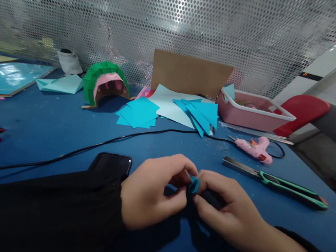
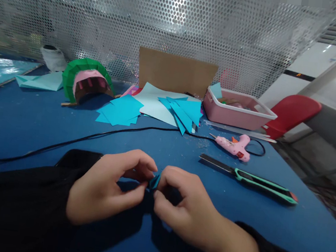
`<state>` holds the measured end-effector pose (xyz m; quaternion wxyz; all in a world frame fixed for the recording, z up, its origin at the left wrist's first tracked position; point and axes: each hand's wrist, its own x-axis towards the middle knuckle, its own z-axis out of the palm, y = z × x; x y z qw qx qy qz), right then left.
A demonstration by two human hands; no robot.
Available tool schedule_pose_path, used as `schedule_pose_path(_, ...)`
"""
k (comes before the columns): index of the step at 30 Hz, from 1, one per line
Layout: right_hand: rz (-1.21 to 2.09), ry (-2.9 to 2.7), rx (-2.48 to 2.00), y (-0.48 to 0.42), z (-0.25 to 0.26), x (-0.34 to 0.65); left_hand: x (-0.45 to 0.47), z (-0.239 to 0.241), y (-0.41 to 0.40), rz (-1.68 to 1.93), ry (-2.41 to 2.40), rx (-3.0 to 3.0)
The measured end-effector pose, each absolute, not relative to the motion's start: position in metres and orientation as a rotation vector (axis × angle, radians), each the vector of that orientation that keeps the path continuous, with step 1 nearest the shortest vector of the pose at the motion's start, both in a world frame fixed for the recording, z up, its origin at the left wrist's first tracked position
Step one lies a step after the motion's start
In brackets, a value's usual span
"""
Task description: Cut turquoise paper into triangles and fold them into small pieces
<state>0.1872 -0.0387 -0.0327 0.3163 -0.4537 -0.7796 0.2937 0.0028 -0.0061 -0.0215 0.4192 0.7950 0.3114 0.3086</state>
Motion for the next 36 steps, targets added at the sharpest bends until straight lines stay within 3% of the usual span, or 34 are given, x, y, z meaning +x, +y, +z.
schedule_pose_path(9,0.475,-2.045,-1.195,-0.044,-0.025,0.181,0.005,-0.018,-0.009,0.806,0.806,1.992)
schedule_pose_path(24,0.249,-1.920,-1.308,-0.050,-0.031,0.180,0.006,-0.022,-0.007,0.854,0.826,1.840)
schedule_pose_path(36,0.500,-1.777,-1.084,-0.046,-0.030,0.185,0.009,-0.019,-0.004,0.876,0.794,1.493)
